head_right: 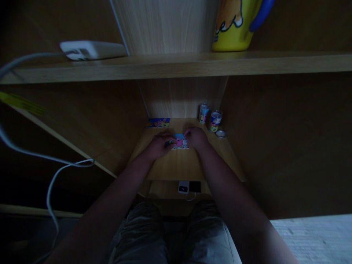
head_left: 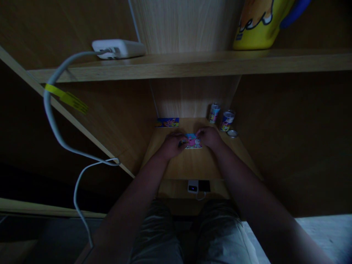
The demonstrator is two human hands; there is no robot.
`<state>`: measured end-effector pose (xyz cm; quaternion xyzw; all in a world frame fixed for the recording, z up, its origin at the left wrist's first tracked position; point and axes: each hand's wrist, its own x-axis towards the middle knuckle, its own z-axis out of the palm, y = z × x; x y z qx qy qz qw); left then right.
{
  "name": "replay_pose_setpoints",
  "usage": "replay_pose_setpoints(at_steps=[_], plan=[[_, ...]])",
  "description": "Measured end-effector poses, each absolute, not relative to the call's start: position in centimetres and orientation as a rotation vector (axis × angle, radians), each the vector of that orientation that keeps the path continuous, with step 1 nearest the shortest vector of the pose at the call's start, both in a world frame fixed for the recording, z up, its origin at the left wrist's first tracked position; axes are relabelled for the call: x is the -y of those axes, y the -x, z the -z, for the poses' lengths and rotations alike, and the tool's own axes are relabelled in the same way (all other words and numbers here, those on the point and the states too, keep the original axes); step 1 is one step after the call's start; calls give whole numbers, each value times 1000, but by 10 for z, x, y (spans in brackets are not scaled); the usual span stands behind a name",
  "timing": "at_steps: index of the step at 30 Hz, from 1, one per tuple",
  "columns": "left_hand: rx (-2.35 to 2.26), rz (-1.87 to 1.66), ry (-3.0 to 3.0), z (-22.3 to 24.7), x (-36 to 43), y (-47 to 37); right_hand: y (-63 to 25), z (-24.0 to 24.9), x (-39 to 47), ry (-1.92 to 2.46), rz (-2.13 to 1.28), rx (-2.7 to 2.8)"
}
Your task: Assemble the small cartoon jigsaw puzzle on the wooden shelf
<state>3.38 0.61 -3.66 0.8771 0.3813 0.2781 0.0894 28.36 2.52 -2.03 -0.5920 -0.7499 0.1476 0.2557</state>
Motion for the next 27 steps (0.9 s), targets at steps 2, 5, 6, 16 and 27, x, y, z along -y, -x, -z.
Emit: replay_pose_setpoints(at_steps=[2, 5, 6, 16, 27], plan=[[-1093, -825, -2610, 37, -7, -34, -281, 21, -25, 1601, -393, 2060], [-989, -831, -2627, 38, -7, -35, -273, 24, -26, 1517, -329, 2126], [-959, -841, -2630, 37, -7, -36, -269, 25, -26, 1468, -290, 2151], [-1131, -879, -2616, 37, -8, -35, -249, 31, -25, 1224, -154, 2280], [-1530, -886, -2542, 45, -10, -32, -238, 38, -27, 1257, -71, 2311]])
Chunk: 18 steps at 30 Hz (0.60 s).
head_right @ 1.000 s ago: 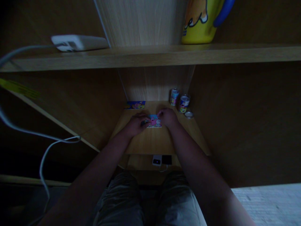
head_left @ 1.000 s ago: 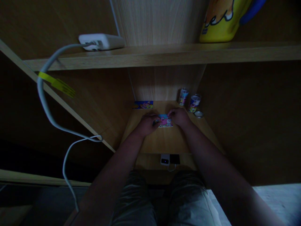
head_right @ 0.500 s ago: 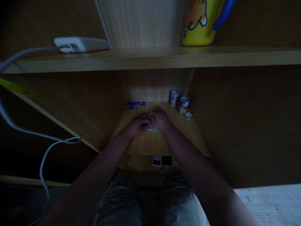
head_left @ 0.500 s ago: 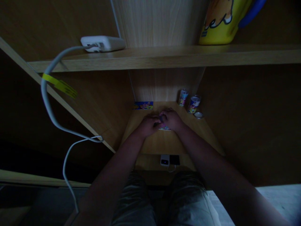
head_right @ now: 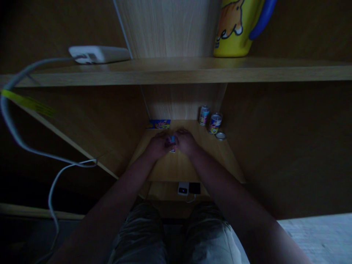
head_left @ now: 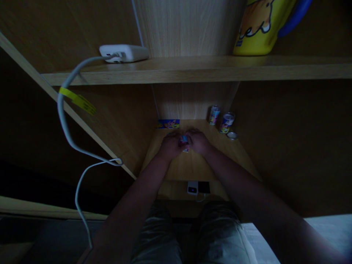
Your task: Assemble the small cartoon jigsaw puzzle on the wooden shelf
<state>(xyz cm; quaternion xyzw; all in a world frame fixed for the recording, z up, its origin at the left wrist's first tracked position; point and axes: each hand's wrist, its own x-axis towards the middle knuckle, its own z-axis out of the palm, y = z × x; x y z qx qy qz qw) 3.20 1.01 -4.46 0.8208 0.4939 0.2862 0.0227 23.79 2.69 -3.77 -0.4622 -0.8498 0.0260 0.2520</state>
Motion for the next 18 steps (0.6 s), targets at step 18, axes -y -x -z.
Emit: replay_pose_setpoints(at_steps=[18], plan=[[-2071, -603, -2348, 33, 2, -30, -224, 52, -48, 1021, -47, 2457]])
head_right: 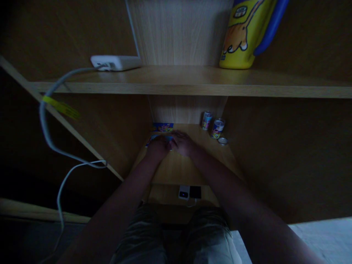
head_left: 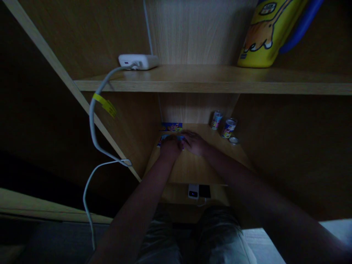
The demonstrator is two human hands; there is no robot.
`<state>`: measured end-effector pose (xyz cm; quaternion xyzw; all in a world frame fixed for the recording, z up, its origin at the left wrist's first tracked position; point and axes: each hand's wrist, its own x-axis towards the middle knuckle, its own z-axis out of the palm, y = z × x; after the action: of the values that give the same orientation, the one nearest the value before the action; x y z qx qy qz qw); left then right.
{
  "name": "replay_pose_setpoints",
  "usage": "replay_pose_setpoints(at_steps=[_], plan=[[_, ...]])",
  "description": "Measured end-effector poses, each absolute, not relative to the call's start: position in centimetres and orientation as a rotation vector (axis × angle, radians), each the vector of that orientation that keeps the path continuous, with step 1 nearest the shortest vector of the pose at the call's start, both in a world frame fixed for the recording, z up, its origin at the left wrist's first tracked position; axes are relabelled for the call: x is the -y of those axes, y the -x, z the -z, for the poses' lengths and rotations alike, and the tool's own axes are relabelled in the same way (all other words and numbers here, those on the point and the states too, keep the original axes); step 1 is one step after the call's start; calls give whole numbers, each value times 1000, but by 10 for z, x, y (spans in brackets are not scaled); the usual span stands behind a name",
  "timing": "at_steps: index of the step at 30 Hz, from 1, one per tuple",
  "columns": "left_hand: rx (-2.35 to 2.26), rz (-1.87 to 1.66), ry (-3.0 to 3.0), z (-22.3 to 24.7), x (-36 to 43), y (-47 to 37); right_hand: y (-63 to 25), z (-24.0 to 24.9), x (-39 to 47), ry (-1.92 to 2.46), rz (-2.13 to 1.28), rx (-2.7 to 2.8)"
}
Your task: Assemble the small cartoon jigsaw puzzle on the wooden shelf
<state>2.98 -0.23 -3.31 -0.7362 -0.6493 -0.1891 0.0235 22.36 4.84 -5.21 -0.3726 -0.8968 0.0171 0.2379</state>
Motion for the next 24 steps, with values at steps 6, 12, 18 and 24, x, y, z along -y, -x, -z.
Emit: replay_pose_setpoints(at_steps=[6, 12, 18, 24], plan=[[2075, 354, 2295, 14, 14, -38, -211, 54, -67, 1174, -90, 2566], [2086, 348, 2271, 11, 16, -41, -205, 45, -65, 1330, -99, 2584], [2157, 325, 2195, 14, 15, -42, -203, 40, -49, 1506, 20, 2430], [2172, 334, 2193, 13, 15, -42, -199, 34, -30, 1775, 80, 2246]])
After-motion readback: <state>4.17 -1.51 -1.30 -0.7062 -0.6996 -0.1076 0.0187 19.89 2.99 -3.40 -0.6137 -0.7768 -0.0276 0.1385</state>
